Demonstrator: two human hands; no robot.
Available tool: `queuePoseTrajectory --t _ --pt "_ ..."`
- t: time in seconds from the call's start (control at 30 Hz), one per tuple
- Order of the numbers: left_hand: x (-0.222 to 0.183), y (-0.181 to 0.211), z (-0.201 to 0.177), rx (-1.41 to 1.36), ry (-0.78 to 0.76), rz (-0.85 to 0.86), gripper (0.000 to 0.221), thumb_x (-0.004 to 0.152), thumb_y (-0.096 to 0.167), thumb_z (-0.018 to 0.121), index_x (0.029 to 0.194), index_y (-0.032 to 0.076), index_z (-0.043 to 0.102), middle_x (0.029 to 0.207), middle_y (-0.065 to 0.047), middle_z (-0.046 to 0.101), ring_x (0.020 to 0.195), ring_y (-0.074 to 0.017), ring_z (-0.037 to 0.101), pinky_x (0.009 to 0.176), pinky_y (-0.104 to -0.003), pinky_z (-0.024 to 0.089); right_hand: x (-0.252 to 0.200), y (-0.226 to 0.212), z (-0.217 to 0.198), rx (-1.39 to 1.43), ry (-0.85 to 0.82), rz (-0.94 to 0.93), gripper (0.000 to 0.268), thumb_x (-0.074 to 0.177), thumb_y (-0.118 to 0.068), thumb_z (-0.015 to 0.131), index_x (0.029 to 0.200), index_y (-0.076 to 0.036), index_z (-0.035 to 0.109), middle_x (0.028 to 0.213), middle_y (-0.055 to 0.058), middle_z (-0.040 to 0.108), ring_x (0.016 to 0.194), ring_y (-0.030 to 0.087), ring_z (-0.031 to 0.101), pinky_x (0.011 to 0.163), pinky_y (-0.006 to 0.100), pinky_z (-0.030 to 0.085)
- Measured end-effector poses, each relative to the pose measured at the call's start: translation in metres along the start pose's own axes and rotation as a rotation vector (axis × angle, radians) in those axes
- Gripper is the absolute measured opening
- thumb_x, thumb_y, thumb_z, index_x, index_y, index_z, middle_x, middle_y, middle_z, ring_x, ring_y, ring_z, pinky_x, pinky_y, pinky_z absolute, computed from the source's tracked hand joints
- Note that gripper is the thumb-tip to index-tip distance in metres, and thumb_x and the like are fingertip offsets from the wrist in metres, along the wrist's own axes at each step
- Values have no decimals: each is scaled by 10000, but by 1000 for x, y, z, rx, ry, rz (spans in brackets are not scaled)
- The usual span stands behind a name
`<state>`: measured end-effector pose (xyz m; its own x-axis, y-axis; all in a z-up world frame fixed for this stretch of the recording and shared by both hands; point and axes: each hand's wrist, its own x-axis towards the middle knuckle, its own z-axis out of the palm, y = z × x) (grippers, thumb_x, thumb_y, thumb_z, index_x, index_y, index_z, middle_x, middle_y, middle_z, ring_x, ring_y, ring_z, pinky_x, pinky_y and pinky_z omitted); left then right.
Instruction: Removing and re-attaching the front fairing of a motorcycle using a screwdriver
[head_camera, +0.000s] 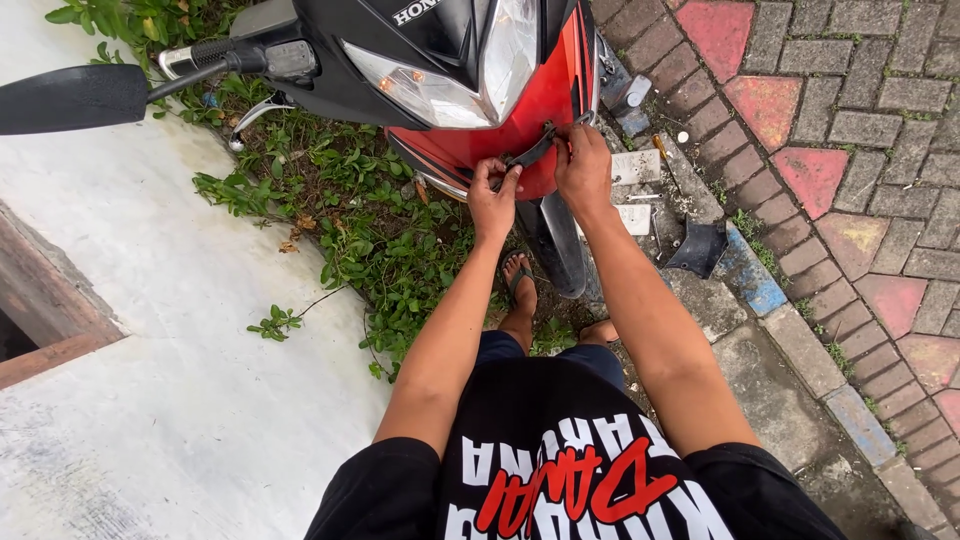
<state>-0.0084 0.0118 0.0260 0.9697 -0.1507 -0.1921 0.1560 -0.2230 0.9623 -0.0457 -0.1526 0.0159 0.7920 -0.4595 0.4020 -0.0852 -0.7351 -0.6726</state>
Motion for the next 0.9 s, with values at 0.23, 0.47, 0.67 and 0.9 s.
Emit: queuePoseTrajectory --t 0.23,0.47,0.67,0.9 --pt "5 -9 1 -14 -12 -41 175 940 191 771 963 122 612 727 -71 718 649 -167 748 547 -266 540 -3 6 8 -95 -9 5 124 974 -144 766 982 -72 666 862 98 637 797 338 680 667 431 565" --pt "7 -13 0 -69 -36 -81 194 948 207 769 979 110 604 770 -98 735 680 -162 756 564 -268 603 1 -10 6 -251 -64 -8 192 1049 -228 647 962 -64 596 845 107 588 786 365 652 664 463 517" --pt "3 -7 -9 -134 -72 -85 185 982 178 742 1056 80 604 975 -134 697 792 -213 774 681 -326 641 -1 -12 17 -379 -107 75 287 1110 -312 514 940 -90 576 832 121 602 781 384 665 665 458 496" --pt "9 -13 -6 -115 -48 -78 151 986 125 705 1065 38 611 993 -128 654 755 -230 776 663 -290 639 19 -44 -7 -219 -253 464 542 1121 -523 422 887 -71 609 757 227 685 772 506 700 626 593 516"
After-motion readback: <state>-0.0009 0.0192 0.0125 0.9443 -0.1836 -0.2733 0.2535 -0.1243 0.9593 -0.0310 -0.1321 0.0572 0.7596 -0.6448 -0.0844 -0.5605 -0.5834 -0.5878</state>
